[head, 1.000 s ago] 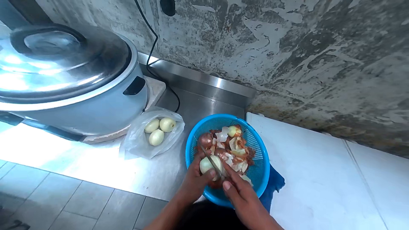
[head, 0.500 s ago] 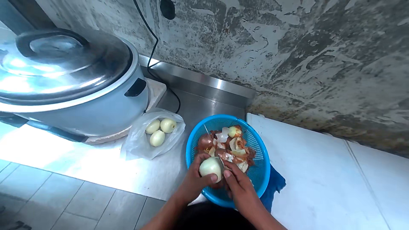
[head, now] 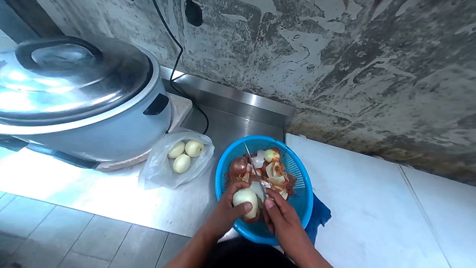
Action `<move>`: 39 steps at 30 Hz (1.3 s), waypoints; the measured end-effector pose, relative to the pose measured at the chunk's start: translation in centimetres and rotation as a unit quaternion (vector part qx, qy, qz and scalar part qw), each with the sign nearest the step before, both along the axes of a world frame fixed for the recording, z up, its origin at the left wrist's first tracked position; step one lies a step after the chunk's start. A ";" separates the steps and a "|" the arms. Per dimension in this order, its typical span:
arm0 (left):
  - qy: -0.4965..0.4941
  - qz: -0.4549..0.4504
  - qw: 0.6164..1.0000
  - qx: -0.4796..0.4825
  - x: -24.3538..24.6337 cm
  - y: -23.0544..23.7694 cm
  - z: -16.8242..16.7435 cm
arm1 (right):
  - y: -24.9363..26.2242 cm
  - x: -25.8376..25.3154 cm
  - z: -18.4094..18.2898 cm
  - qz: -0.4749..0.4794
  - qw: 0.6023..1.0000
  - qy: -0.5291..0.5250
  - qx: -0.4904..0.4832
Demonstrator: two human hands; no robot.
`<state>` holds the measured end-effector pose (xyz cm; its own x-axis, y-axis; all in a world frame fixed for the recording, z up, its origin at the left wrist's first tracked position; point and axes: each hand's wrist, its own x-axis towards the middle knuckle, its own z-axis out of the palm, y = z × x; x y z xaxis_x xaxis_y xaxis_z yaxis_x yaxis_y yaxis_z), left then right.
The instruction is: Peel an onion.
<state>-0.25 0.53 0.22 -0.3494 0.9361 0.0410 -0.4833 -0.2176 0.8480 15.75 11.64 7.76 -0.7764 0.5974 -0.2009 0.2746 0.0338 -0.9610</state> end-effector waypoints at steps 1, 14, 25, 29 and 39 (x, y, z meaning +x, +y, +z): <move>0.005 0.016 1.000 -0.001 0.1 0.1 -0.1 | -0.1 0.2 0.0 0.002 1.000 0.008 0.015; -0.009 -0.018 0.998 0.063 -0.2 -0.3 -0.8 | -0.4 0.1 -0.9 -0.109 0.992 0.034 -0.060; -0.114 0.022 0.989 0.091 0.1 -0.2 -0.9 | 0.0 1.0 0.1 0.002 0.998 -0.019 -0.063; -0.104 0.035 0.991 0.075 0.3 -0.2 -1.1 | -0.1 0.6 0.2 0.091 0.994 -0.044 -0.049; 0.062 -0.015 0.995 -0.074 0.2 0.6 1.0 | -0.3 0.4 0.0 0.077 0.995 0.055 -0.024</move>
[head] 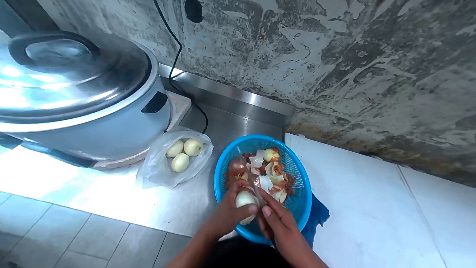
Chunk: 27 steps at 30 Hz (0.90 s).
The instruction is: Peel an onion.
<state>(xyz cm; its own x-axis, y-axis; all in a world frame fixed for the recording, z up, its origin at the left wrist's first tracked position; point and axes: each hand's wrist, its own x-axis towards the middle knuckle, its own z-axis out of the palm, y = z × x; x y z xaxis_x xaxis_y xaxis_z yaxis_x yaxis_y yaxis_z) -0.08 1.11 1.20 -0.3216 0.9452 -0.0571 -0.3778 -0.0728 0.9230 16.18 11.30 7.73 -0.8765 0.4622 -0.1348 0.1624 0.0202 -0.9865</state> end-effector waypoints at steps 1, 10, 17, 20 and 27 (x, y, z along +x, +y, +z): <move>-0.038 0.018 0.999 0.014 0.1 0.0 -0.3 | 0.1 0.0 -0.4 -0.025 0.999 0.024 -0.034; -0.149 0.084 0.985 0.037 0.7 0.0 -0.3 | 0.1 -1.4 -1.0 -0.062 0.989 -0.037 -0.125; -0.139 0.096 0.983 0.074 0.6 0.1 -0.6 | 0.5 -0.7 -0.7 -0.084 0.996 -0.005 -0.013; -0.178 0.111 0.972 0.105 0.7 -0.2 -0.9 | 0.3 -0.3 -0.8 -0.076 0.996 -0.023 0.033; -0.173 0.145 0.972 0.061 1.0 0.0 -0.3 | 0.3 -0.2 -0.7 -0.020 0.970 -0.072 0.233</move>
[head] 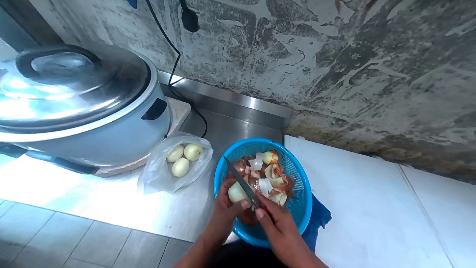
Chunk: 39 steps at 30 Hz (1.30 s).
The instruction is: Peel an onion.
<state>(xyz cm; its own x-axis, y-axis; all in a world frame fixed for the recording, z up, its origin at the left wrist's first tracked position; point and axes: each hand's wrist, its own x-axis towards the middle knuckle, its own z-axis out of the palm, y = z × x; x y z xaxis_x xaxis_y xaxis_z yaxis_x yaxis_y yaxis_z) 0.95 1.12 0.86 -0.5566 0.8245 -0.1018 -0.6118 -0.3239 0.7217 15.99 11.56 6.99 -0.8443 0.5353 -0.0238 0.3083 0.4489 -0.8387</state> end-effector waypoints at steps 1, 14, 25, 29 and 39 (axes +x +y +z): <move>-0.007 0.003 1.000 0.006 0.0 0.0 -0.1 | -0.1 0.0 0.0 0.009 1.000 -0.017 0.004; -0.048 -0.009 0.998 0.040 -0.3 -0.4 -0.7 | -0.5 -0.3 -0.8 0.015 0.999 0.021 -0.043; -0.024 -0.039 0.995 0.087 -0.5 -0.7 -1.0 | -0.8 -0.3 -0.8 -0.047 0.985 0.098 -0.137; -0.010 -0.076 0.991 0.105 -0.6 -1.2 -1.3 | -0.2 -0.3 -0.5 -0.111 0.969 0.084 -0.204; -0.007 -0.126 0.988 0.094 -1.1 -0.8 -0.8 | -0.6 0.4 -0.4 -0.059 0.979 0.142 -0.132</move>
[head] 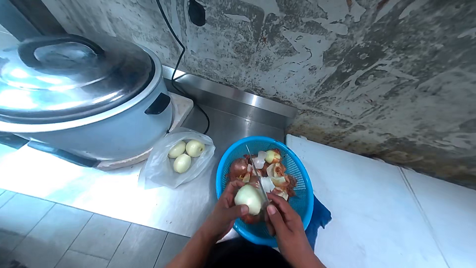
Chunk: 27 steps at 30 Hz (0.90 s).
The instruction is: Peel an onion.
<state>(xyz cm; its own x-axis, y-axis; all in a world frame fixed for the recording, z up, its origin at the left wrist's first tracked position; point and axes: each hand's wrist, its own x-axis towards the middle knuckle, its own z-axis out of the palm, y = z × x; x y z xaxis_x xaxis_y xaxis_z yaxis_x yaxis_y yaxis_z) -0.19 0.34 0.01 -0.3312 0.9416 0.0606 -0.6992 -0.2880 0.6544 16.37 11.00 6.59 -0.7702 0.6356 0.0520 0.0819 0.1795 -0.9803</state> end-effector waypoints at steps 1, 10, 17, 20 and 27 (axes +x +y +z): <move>0.004 0.005 1.000 -0.006 0.0 0.0 0.0 | 0.0 0.1 0.1 0.010 1.000 0.008 0.010; 0.039 -0.008 0.999 -0.022 -0.1 -0.1 -0.5 | 2.0 0.0 0.5 -0.099 0.993 -0.053 0.030; 0.153 0.003 0.983 -0.104 0.0 0.1 0.7 | 1.5 1.5 1.5 0.153 0.973 -0.144 0.091; 0.179 0.000 0.977 -0.113 0.1 0.1 1.2 | 1.7 1.4 1.8 0.167 0.957 -0.190 0.140; 0.189 -0.025 0.980 -0.052 -0.1 0.2 0.8 | 2.2 1.4 1.4 0.136 0.965 -0.149 0.169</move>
